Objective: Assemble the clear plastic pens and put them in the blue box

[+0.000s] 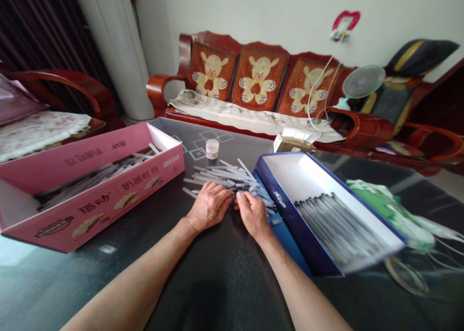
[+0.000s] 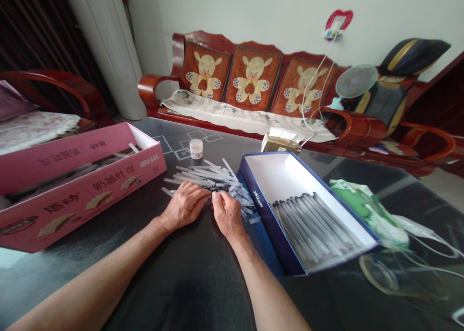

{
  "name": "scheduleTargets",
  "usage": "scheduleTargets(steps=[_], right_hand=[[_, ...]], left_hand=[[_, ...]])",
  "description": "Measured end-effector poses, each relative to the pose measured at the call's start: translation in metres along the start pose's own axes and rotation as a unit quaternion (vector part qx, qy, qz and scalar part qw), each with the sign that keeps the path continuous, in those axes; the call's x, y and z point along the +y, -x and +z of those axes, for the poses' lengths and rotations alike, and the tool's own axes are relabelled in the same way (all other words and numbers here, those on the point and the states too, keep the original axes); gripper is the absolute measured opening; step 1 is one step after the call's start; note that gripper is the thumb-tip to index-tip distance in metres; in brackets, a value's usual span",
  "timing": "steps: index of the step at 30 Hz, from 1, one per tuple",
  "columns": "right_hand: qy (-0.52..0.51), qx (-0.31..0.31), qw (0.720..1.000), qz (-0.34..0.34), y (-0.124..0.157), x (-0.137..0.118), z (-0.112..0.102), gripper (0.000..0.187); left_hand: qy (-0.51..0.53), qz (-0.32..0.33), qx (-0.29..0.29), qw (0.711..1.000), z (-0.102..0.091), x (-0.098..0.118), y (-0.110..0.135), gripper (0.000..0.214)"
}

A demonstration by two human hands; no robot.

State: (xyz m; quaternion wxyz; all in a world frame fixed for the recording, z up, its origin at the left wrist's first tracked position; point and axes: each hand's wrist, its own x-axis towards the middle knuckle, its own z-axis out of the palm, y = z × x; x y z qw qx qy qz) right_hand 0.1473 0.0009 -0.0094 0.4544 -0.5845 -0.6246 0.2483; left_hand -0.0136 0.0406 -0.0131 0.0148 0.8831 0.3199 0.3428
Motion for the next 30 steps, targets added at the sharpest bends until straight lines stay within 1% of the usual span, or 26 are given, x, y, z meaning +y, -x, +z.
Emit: scheduleTargets(steps=[2,5,6,8,10,11,13,14,16,18,19,20,23,24,25,26,27,28,29,30], right_hand=[[-0.006,0.005,1.0,-0.005,0.0,-0.002,0.0,0.032],[-0.032,-0.01,0.999,-0.005,0.0,-0.001,0.0,0.028],[-0.046,-0.012,0.999,0.004,0.0,0.0,0.001,0.028],[-0.084,0.005,0.996,0.035,-0.002,0.004,0.002,0.03],[-0.127,0.046,0.989,0.065,-0.004,0.009,0.003,0.033],[-0.149,0.067,0.984,0.072,-0.004,0.01,0.003,0.034],[-0.186,0.084,0.976,0.071,-0.005,0.01,0.003,0.035],[-0.197,0.076,0.975,0.066,-0.004,0.009,0.003,0.034],[-0.197,0.033,0.979,0.051,-0.001,0.004,0.004,0.031],[-0.169,-0.022,0.985,0.031,0.003,-0.003,0.006,0.026],[-0.148,-0.046,0.988,0.017,0.006,-0.006,0.007,0.023],[-0.125,-0.066,0.99,-0.001,0.008,-0.009,0.008,0.02],[-0.059,-0.101,0.99,-0.075,0.012,-0.015,0.009,0.016],[-0.046,-0.101,0.989,-0.094,0.012,-0.015,0.008,0.017],[-0.038,-0.089,0.99,-0.104,0.011,-0.013,0.007,0.018],[-0.037,-0.061,0.992,-0.103,0.009,-0.01,0.005,0.02],[-0.04,-0.02,0.995,-0.093,0.006,-0.006,0.002,0.022],[-0.043,0.031,0.996,-0.077,0.003,-0.001,0.0,0.023],[-0.045,0.085,0.994,-0.06,0.0,0.005,-0.003,0.024],[-0.043,0.131,0.989,-0.045,-0.003,0.011,-0.006,0.025]], left_hand=[[-0.002,0.001,0.0,1.0,0.0,0.0,0.0,0.024],[-0.008,0.011,0.01,1.0,-0.002,0.002,-0.001,0.023],[-0.011,0.011,0.027,1.0,-0.003,0.003,-0.001,0.022],[-0.016,-0.003,0.085,0.996,-0.004,0.005,-0.002,0.021],[-0.013,-0.031,0.141,0.989,-0.005,0.006,-0.001,0.018],[-0.007,-0.049,0.157,0.986,-0.005,0.006,-0.001,0.017],[0.026,-0.091,0.165,0.982,-0.004,0.005,0.001,0.024],[0.05,-0.118,0.162,0.978,-0.004,0.004,0.001,0.028],[0.115,-0.184,0.158,0.963,-0.002,0.003,0.002,0.032],[0.208,-0.254,0.167,0.93,-0.001,0.002,0.0,0.032],[0.268,-0.285,0.17,0.904,-0.001,0.001,-0.001,0.032],[0.337,-0.313,0.169,0.872,-0.001,0.001,-0.003,0.033],[0.534,-0.365,0.135,0.751,-0.005,0.0,-0.011,0.037],[0.576,-0.373,0.123,0.717,-0.006,-0.001,-0.013,0.038],[0.601,-0.375,0.119,0.696,-0.008,-0.002,-0.015,0.038],[0.608,-0.374,0.124,0.689,-0.009,-0.003,-0.016,0.04],[0.598,-0.37,0.134,0.698,-0.01,-0.004,-0.016,0.041],[0.571,-0.363,0.147,0.722,-0.011,-0.006,-0.015,0.042],[0.524,-0.354,0.159,0.758,-0.011,-0.007,-0.013,0.041],[0.46,-0.343,0.169,0.802,-0.01,-0.009,-0.011,0.039]])
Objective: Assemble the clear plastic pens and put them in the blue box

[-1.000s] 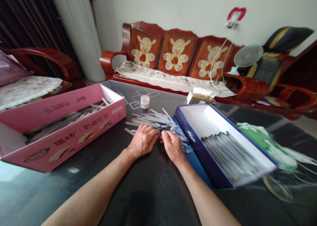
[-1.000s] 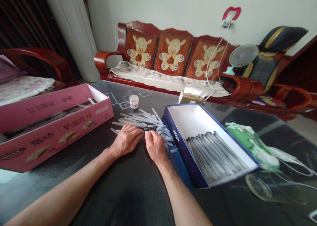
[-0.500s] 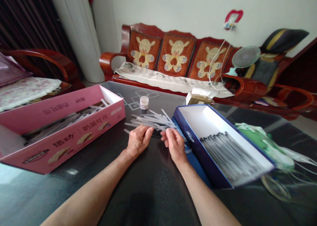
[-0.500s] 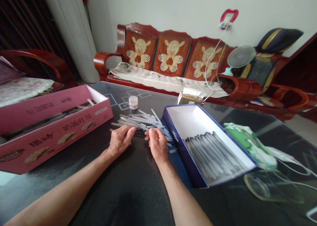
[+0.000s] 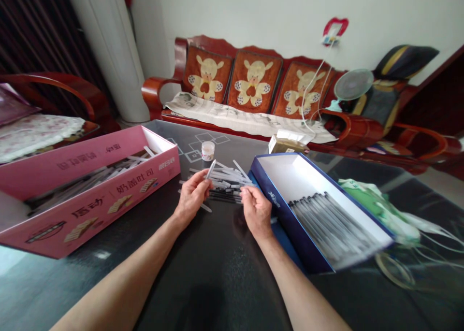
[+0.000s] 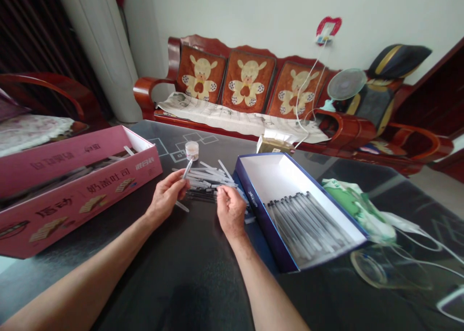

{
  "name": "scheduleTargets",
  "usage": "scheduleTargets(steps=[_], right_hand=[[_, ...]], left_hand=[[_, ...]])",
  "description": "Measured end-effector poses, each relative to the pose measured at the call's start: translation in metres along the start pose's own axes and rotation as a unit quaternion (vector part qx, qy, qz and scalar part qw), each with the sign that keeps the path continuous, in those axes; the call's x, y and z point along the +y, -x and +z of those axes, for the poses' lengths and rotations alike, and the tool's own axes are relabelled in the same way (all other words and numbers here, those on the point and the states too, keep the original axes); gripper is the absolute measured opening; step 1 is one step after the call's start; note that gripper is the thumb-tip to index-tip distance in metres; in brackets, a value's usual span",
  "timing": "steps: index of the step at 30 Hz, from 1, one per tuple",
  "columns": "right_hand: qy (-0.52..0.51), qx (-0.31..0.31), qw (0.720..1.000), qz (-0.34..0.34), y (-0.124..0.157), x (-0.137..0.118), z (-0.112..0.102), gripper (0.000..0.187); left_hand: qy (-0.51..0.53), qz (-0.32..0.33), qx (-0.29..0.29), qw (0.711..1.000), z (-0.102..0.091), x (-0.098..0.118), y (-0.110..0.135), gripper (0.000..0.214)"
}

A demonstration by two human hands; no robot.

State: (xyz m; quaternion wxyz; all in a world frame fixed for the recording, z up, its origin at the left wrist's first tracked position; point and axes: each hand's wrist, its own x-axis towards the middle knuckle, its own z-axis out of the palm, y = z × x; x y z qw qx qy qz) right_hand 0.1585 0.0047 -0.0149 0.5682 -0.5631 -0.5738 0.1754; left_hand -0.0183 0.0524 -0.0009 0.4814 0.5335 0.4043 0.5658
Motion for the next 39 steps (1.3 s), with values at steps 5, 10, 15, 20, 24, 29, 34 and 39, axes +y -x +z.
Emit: scheduleTargets(steps=[5,10,15,20,24,29,34,39], right_hand=[[0.01,0.089,0.996,0.019,-0.013,0.018,-0.011,0.029],[0.086,0.064,0.993,-0.045,-0.019,0.011,-0.021,0.023],[0.265,-0.066,0.947,-0.167,-0.017,0.01,-0.025,0.029],[0.338,-0.089,0.921,-0.173,-0.013,0.011,-0.021,0.034],[0.338,-0.085,0.919,-0.184,-0.016,0.002,-0.012,0.032],[0.375,-0.132,0.897,-0.191,-0.033,-0.013,0.011,0.025],[0.417,-0.15,0.881,-0.167,-0.046,-0.018,0.032,0.015],[0.425,-0.151,0.881,-0.14,-0.047,-0.017,0.038,0.01]], left_hand=[[-0.338,0.185,0.057,0.921,-0.004,-0.01,0.005,0.027],[-0.45,0.252,0.039,0.856,0.0,-0.011,0.011,0.023],[-0.487,0.255,0.027,0.835,0.002,-0.014,0.013,0.028],[-0.471,0.254,0.023,0.845,0.001,-0.019,0.012,0.028],[-0.45,0.263,0.065,0.851,0.0,-0.018,0.011,0.023],[-0.45,0.271,0.08,0.847,-0.001,-0.017,0.011,0.021],[-0.437,0.27,0.07,0.855,-0.002,-0.018,0.011,0.02],[-0.431,0.267,0.071,0.859,-0.002,-0.02,0.01,0.02]])
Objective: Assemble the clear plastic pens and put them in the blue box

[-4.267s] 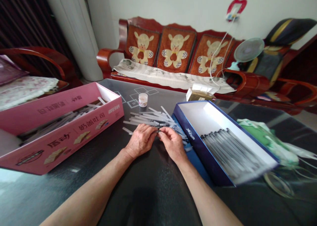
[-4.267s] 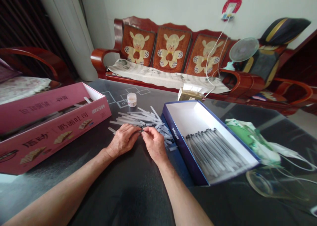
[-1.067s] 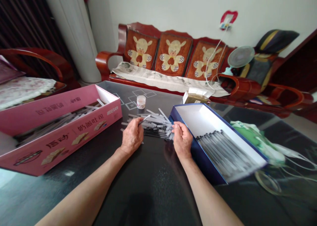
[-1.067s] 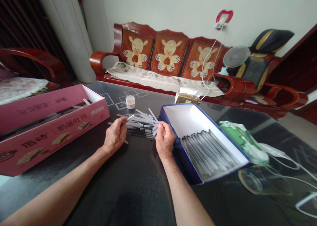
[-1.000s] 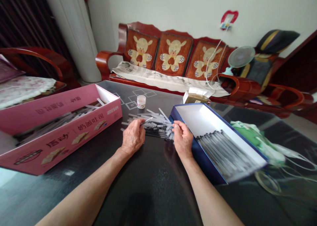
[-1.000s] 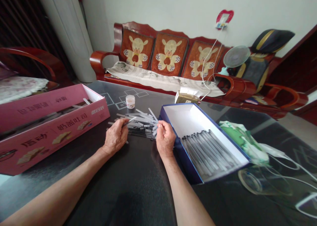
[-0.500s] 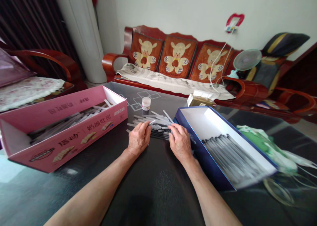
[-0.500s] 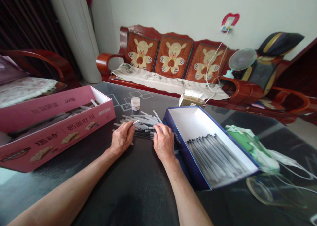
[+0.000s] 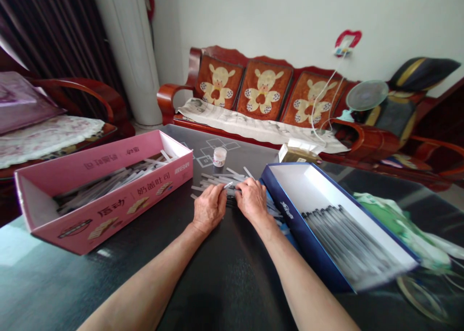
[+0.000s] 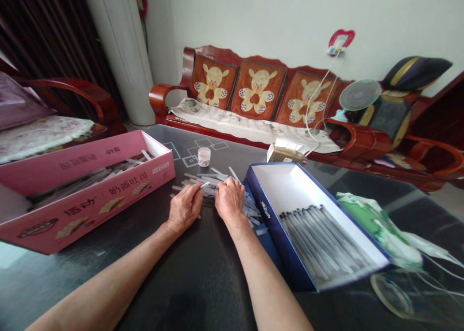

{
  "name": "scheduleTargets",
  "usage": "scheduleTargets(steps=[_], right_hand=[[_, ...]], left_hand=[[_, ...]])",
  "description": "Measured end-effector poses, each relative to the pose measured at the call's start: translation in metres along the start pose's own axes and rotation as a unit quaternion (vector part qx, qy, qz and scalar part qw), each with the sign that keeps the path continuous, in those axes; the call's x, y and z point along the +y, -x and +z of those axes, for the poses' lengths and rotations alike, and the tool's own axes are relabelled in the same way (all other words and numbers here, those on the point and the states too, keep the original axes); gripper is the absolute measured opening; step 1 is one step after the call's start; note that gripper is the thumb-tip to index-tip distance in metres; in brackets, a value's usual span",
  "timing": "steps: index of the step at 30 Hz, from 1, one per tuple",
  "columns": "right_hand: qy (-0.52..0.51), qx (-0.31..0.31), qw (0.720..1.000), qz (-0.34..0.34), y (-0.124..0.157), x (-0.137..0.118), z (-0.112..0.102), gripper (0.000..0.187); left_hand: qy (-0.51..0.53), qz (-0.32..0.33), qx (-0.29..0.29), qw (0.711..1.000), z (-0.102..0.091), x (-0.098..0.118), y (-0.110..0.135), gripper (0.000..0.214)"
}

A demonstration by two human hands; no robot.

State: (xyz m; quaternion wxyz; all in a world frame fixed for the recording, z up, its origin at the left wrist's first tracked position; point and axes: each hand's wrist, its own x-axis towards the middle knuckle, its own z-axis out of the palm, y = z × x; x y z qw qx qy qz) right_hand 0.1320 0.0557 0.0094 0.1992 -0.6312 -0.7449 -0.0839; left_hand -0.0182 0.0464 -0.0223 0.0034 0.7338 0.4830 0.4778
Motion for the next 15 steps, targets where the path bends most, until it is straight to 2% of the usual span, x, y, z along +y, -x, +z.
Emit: scheduleTargets(steps=[4,6,8,12,15], right_hand=[[-0.041,0.023,0.999,-0.011,0.002,0.001,-0.001,0.007],[-0.11,0.062,0.992,-0.033,0.007,0.003,-0.004,0.009],[-0.203,0.103,0.973,-0.041,0.016,0.007,-0.007,0.012],[-0.327,0.143,0.934,0.015,0.043,0.017,-0.011,0.013],[-0.417,0.123,0.897,0.082,0.057,0.021,-0.01,0.015]], left_hand=[[-0.003,-0.005,-0.004,1.0,0.0,0.002,0.0,0.019],[-0.005,0.001,-0.01,1.0,0.0,0.002,0.0,0.02],[-0.004,0.017,-0.022,1.0,-0.001,0.003,0.0,0.024],[-0.003,0.057,-0.07,0.996,-0.001,0.003,0.001,0.032],[0.008,0.093,-0.092,0.991,-0.002,0.004,0.001,0.031]])
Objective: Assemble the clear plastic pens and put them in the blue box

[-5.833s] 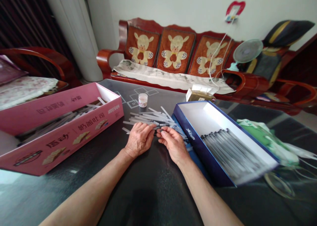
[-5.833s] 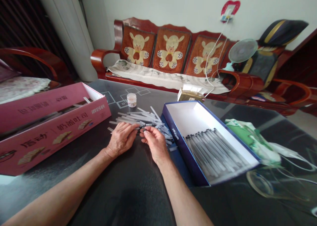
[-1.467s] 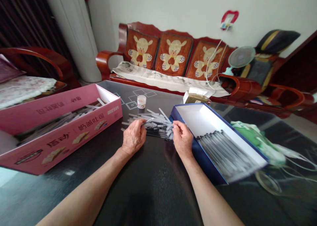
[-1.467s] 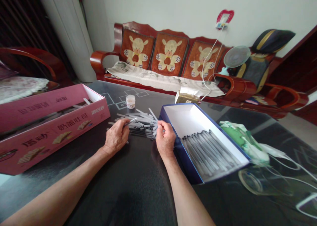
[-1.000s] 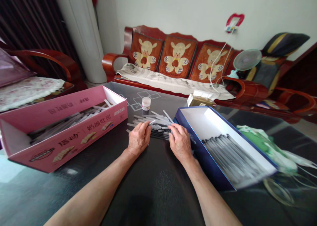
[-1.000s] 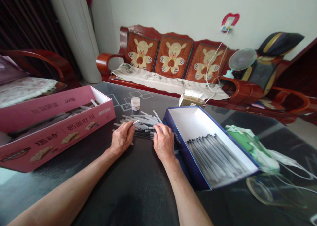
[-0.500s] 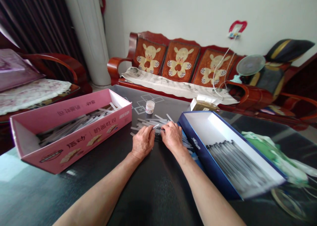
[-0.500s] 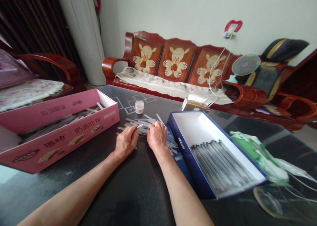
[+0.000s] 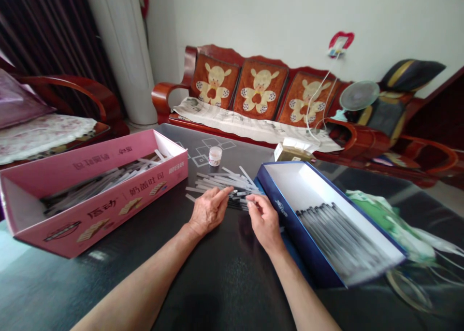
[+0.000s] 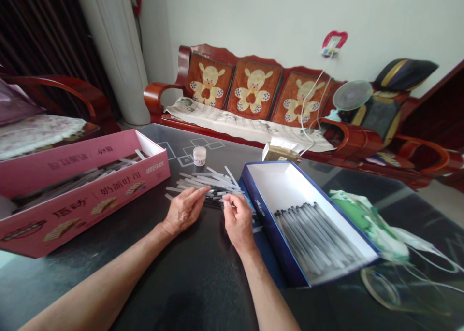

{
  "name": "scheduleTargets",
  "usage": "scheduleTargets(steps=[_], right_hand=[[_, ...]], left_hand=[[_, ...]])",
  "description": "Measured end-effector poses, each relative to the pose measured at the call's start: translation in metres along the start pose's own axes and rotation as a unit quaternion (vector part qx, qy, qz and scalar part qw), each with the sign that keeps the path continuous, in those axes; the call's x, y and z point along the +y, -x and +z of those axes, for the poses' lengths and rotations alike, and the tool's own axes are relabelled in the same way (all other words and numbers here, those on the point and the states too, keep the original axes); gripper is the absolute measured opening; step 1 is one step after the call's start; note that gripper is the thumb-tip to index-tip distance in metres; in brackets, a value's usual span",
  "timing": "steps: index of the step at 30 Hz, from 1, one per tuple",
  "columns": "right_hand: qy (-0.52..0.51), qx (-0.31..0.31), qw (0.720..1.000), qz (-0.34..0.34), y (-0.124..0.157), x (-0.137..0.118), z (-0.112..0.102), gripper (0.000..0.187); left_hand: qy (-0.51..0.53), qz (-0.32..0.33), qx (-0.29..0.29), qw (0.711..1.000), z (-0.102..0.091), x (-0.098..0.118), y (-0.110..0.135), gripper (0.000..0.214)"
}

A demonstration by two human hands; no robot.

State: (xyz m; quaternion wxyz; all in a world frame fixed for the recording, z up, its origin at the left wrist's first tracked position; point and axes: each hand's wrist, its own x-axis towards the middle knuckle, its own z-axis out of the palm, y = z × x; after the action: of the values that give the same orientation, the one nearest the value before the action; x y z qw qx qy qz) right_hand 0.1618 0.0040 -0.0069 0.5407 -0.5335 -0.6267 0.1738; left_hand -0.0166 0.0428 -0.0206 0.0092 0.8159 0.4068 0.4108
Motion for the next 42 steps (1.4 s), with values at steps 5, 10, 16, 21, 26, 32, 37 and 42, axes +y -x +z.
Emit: scheduleTargets(steps=[5,10,16,21,26,32,37,42], right_hand=[[-0.166,-0.023,0.976,0.14,0.0,0.001,0.004,0.019],[-0.222,-0.023,0.959,0.173,-0.001,-0.001,0.007,0.018],[-0.208,-0.042,0.964,0.162,0.0,0.002,0.01,0.017],[-0.277,-0.05,0.939,0.196,0.002,0.007,0.015,0.025],[-0.267,-0.052,0.941,0.199,0.001,0.005,0.014,0.027],[-0.223,-0.054,0.954,0.195,0.001,0.003,0.01,0.027],[-0.239,-0.062,0.945,0.216,0.001,-0.001,0.01,0.028],[-0.267,-0.053,0.926,0.262,-0.001,-0.01,0.009,0.031]], left_hand=[[0.015,0.05,-0.026,0.998,-0.002,0.005,-0.001,0.029],[0.014,0.053,-0.045,0.997,-0.002,0.006,0.0,0.03],[0.018,0.055,-0.07,0.996,0.0,0.005,0.001,0.03],[0.057,0.028,-0.08,0.995,-0.002,0.006,0.0,0.028],[0.057,0.024,-0.092,0.994,-0.004,0.009,-0.002,0.025],[0.039,0.047,-0.072,0.996,-0.005,0.012,-0.001,0.026],[0.016,0.067,-0.065,0.996,-0.005,0.011,0.0,0.026],[-0.007,0.087,-0.067,0.994,-0.006,0.011,0.0,0.027]])
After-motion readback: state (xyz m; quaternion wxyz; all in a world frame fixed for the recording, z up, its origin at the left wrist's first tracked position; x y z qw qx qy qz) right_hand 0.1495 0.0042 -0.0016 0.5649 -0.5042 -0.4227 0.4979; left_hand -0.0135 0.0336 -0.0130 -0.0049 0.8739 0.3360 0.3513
